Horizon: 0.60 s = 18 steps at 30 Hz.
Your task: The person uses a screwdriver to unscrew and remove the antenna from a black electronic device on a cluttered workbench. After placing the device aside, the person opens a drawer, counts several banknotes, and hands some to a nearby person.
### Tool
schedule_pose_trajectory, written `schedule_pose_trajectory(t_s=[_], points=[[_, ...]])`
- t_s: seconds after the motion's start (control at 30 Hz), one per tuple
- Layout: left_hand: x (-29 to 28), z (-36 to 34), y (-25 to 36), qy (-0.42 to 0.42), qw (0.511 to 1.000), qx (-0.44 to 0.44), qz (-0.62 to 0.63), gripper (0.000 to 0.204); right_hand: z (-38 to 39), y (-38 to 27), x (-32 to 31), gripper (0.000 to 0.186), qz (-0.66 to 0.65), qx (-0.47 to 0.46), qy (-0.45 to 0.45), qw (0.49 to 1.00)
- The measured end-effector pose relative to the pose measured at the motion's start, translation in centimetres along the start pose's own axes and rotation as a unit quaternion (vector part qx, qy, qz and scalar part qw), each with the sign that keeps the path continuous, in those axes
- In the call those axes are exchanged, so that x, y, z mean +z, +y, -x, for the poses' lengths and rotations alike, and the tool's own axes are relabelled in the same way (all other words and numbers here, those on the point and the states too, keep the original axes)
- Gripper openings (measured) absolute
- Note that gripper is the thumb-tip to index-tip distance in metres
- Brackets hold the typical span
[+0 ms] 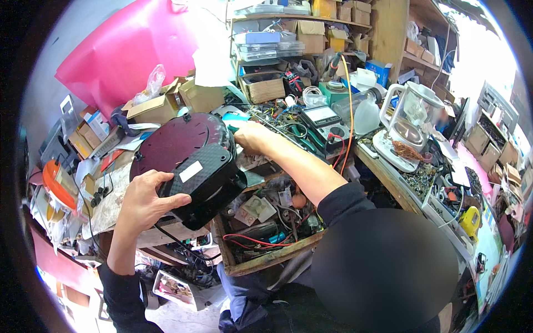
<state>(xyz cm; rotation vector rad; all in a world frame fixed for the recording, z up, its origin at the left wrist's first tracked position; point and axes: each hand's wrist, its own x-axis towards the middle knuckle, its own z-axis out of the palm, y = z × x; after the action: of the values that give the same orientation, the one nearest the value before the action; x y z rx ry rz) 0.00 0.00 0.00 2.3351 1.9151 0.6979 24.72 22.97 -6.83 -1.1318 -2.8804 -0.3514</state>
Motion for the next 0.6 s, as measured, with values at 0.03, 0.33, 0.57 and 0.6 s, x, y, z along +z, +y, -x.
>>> schedule_pose_trajectory(t_s=[0.03, 0.33, 0.57, 0.6], points=[[0.2, 0.0, -0.1, 0.008, 1.000, 0.008, -0.002, 0.071, 0.4, 0.2, 0.4, 0.016, 0.008, -0.017, 0.043, 0.999], [0.2, -0.2, -0.8, 0.022, 0.998, 0.055, -0.027, 0.071, -1.1, 1.5, 1.7, 0.023, -0.049, -0.027, 0.087, 0.995], [-0.8, -0.8, -0.7, -0.037, 0.997, 0.030, -0.066, 0.077, -1.5, -0.1, 2.1, 0.017, 0.016, 0.013, 0.052, 0.998], [-0.8, -0.9, -0.5, -0.037, 0.997, 0.029, -0.064, 0.078, -1.3, 0.1, 2.2, 0.015, 0.020, 0.021, 0.054, 0.998]])
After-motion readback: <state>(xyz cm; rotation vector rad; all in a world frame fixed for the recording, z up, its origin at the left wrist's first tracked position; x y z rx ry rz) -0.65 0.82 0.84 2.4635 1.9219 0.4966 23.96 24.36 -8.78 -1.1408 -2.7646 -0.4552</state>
